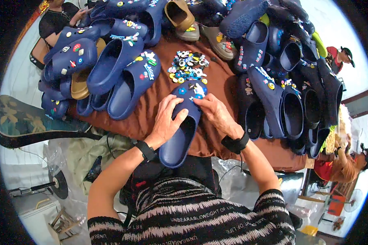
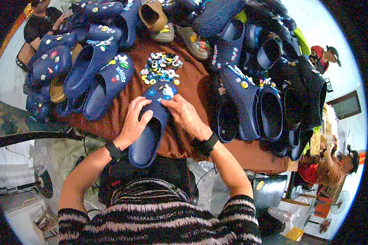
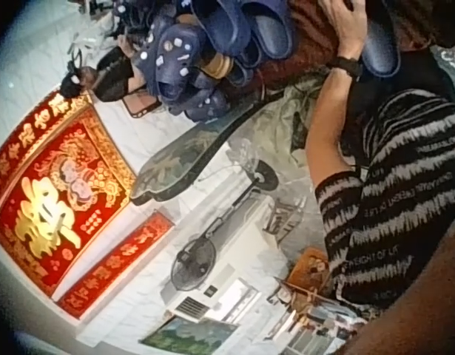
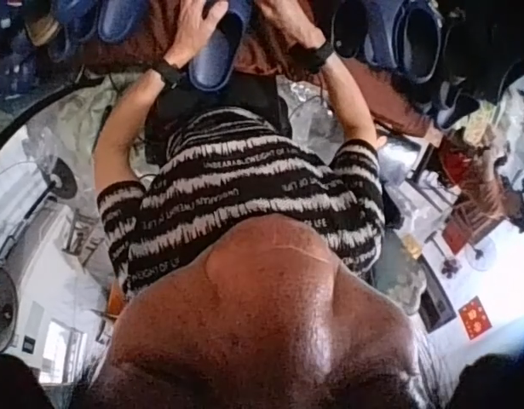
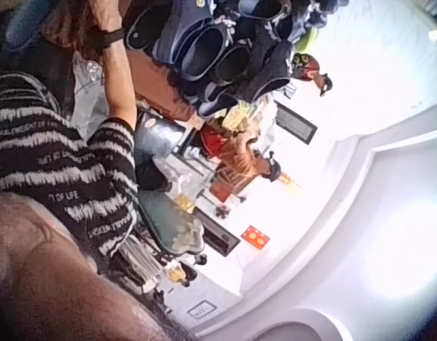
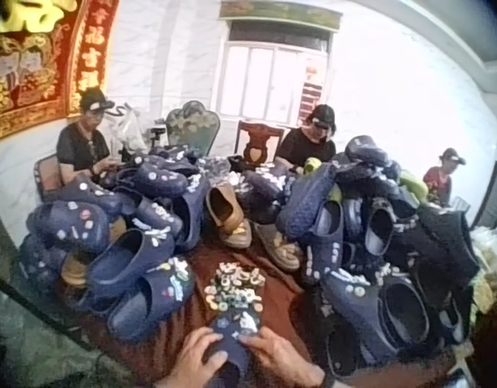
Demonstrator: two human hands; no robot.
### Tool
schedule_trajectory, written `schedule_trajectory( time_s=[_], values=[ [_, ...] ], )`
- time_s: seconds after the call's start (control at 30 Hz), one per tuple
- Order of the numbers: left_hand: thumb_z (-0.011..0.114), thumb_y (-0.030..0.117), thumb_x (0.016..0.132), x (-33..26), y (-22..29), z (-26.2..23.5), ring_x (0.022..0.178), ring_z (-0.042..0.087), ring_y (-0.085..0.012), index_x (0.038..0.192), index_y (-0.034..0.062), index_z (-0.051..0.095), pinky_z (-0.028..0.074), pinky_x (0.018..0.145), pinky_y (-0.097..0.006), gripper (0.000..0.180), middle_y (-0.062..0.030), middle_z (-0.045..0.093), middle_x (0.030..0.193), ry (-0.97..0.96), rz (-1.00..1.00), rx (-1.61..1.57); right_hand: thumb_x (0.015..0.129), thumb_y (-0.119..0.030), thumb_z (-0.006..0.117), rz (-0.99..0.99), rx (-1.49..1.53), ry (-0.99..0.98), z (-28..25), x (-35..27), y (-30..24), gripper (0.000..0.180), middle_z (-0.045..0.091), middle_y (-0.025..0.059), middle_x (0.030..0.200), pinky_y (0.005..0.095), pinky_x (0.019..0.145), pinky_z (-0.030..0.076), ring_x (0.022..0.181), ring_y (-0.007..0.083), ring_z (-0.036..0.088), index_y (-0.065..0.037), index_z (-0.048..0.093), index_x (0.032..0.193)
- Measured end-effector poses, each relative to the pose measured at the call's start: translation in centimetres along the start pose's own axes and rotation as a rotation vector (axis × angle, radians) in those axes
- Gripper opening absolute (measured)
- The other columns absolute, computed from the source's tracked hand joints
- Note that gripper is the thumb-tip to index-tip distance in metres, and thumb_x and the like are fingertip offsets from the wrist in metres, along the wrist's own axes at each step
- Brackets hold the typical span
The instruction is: The recorder is applying various decorative charms to the holes on the top of blue clogs at a manufacturing station.
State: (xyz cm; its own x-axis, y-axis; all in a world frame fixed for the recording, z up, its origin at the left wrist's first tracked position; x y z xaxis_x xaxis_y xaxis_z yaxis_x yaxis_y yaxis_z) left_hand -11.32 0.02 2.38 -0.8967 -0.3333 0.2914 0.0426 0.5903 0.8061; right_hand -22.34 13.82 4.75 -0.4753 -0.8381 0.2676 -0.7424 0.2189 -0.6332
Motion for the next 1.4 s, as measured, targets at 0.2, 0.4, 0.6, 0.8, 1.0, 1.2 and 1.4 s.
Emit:
schedule_trajectory(
  time_s=[0.2,0.4,0.6,0.8,1.0,1.2,1.4],
  values=[
    [0.059,0.039,0.096,-0.2,-0.4,-0.1,0.132,0.043,-0.0383,0.126,0.0028,0.059,0.033,0.113,-0.046,0.047,-0.0217,0.048,0.137,0.07,-0.026,-0.031,0.093,-0.001,0.06,0.021,0.021,-0.013,0.4,0.3,0.0,0.033,0.056,0.0181,0.097,0.0435,0.08,0.051,0.092,0.0372,0.062,-0.01,0.068,0.123],
    [0.059,0.036,0.097,-1.3,-0.7,-0.8,0.133,0.042,-0.0374,0.127,0.0025,0.058,0.032,0.114,-0.046,0.044,-0.021,0.047,0.138,0.148,-0.089,-0.076,0.092,-0.006,0.063,-0.057,0.028,-0.007,1.0,2.3,0.5,0.029,0.057,0.0149,0.093,0.0456,0.077,0.051,0.088,0.0367,0.062,-0.014,0.07,0.118],
    [0.058,0.037,0.098,-1.3,-0.2,-0.7,0.132,0.042,-0.0369,0.128,0.0023,0.057,0.031,0.114,-0.046,0.046,-0.0202,0.048,0.137,0.141,-0.047,-0.033,0.095,-0.014,0.061,0.308,0.167,0.286,-1.6,3.6,8.6,0.02,0.071,0.0209,0.106,0.0416,0.085,0.054,0.099,0.0363,0.069,-0.001,0.071,0.107],
    [0.058,0.039,0.098,-1.2,-0.8,-0.7,0.132,0.042,-0.0369,0.128,0.0024,0.056,0.031,0.114,-0.046,0.047,-0.0198,0.048,0.136,0.166,-0.045,-0.048,0.096,-0.02,0.062,0.302,-0.077,0.207,0.3,5.8,11.6,0.026,0.069,0.0224,0.109,0.0468,0.087,0.052,0.103,0.039,0.066,-0.005,0.068,0.116],
    [0.058,0.042,0.099,-1.1,-0.7,-0.7,0.132,0.042,-0.0375,0.128,0.0023,0.056,0.031,0.114,-0.047,0.049,-0.0201,0.048,0.136,0.151,-0.039,-0.041,0.092,-0.021,0.067,0.363,-0.182,0.133,0.5,5.5,11.5,0.024,0.069,0.0195,0.104,0.0484,0.085,0.051,0.102,0.0384,0.066,-0.007,0.066,0.11],
    [0.058,0.042,0.099,-1.2,-0.6,-0.7,0.132,0.042,-0.038,0.127,0.0018,0.057,0.031,0.114,-0.047,0.049,-0.021,0.048,0.136,0.158,-0.026,-0.026,0.084,-0.011,0.074,0.284,0.159,0.139,1.0,4.0,11.0,0.024,0.066,0.0132,0.09,0.0403,0.078,0.051,0.087,0.03,0.066,-0.005,0.057,0.1],
    [0.058,0.041,0.099,-1.3,-0.9,-0.7,0.131,0.043,-0.0378,0.127,0.0018,0.057,0.031,0.114,-0.047,0.048,-0.0209,0.049,0.135,0.161,-0.03,-0.036,0.087,-0.006,0.075,0.537,0.903,0.13,1.4,-0.4,7.0,0.023,0.061,-0.0011,0.085,0.0244,0.072,0.049,0.077,0.0096,0.06,-0.007,0.056,0.101]
  ],
)
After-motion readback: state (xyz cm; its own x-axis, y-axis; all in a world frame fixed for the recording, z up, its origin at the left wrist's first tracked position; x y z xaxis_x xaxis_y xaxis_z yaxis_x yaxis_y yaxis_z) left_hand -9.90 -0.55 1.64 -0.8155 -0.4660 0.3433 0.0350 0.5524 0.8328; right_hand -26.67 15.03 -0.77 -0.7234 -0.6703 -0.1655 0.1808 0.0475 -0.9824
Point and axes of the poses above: each hand's wrist, its own x-axis towards the middle knuckle, its own z-axis out of the palm, y = z × x, the point moved 8 cm from there along x, towards the middle knuckle
